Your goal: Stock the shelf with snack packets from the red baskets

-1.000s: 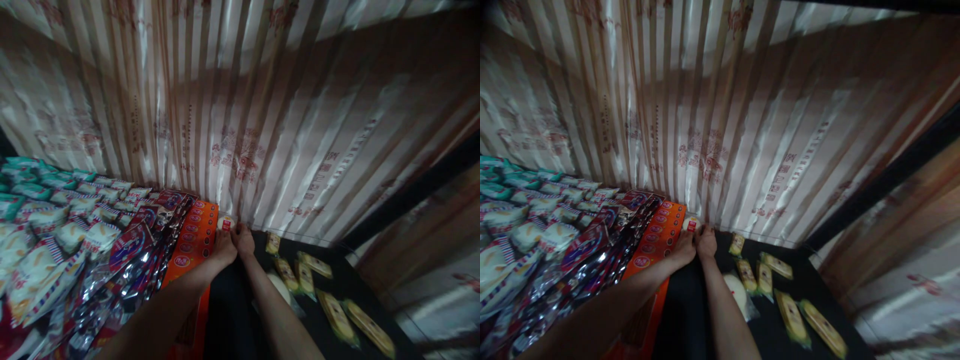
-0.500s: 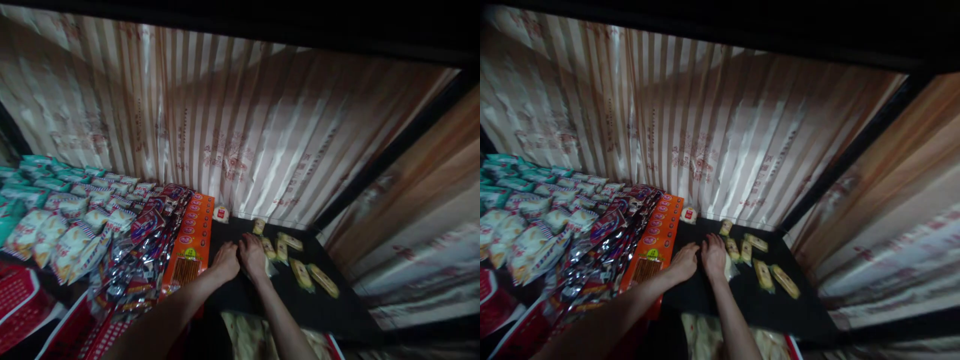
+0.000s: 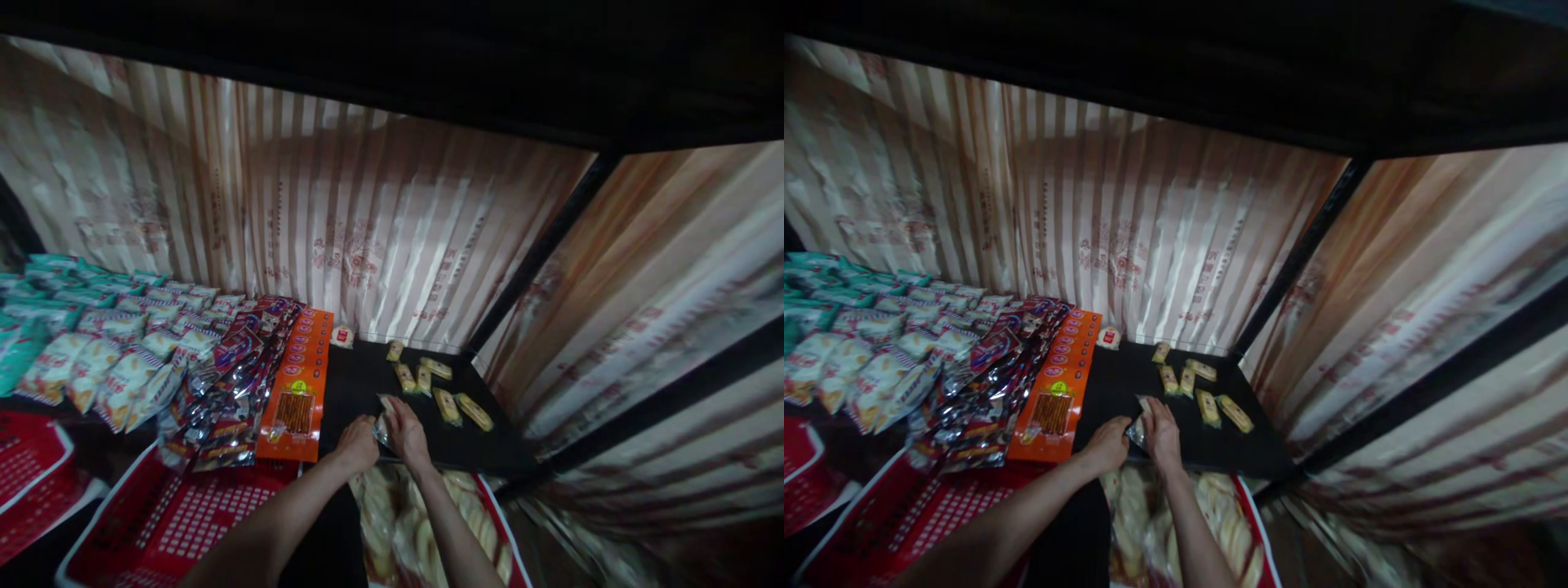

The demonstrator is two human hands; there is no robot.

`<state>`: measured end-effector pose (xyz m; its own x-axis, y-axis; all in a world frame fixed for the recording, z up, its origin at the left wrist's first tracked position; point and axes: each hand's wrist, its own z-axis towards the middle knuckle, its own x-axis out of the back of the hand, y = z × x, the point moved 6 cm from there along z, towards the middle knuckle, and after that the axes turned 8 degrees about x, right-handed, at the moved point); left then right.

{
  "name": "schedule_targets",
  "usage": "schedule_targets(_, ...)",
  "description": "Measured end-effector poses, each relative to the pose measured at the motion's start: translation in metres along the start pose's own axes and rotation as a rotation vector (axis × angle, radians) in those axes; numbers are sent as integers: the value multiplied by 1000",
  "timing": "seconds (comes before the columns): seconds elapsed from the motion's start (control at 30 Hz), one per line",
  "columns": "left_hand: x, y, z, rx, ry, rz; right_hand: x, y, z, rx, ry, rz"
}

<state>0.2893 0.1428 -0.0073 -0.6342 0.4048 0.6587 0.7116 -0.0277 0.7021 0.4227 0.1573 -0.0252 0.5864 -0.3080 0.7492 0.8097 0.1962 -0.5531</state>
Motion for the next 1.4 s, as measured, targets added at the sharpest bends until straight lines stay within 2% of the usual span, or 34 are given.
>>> schedule_targets(0.2,3,6,-2,28,52,-94,33,1,7,-166,204,244)
schedule_targets(0.3,5,8,5,66,78,-168,39,-6,10,-221,256,408)
schedule_targets(0.4,9,9,12,105,96,-252,29,-13,12,-314,254,712)
schedule_targets(0.5,15,9,15,155,55,-489,13,-21,14,-423,234,999)
schedule_targets(0.57,20,7,15,184,38,-627,2,-25,15,-474,224,1107)
schedule_targets(0.67,31,1,18,236,104,-651,-10,-26,19,-528,209,1167)
schedule_targets(0.77,41,-9,26,273,150,-604,-19,-25,26,-525,114,1084)
schedule_targets(0.87,54,-18,34,272,180,-522,-11,-21,33,-414,108,732)
schedule_targets(0.9,61,-20,36,245,203,-445,-2,-23,37,-314,142,556)
schedule_targets(0.97,74,-16,38,121,247,-173,14,-39,43,-21,187,209)
schedule_targets(1.03,81,-4,38,-56,256,157,21,-61,46,272,147,-26)
schedule_targets(1.1,82,7,39,-197,231,362,19,-74,49,413,52,-139)
schedule_targets(1.2,86,17,45,-281,246,437,12,-74,58,396,-62,-188)
schedule_targets(1.27,91,19,51,-285,313,407,5,-66,67,328,-72,-125)
schedule_targets(1.33,96,18,56,-297,414,346,-2,-49,77,191,-25,39)
schedule_targets(1.4,96,15,59,-321,512,281,-14,-28,85,-13,21,278)
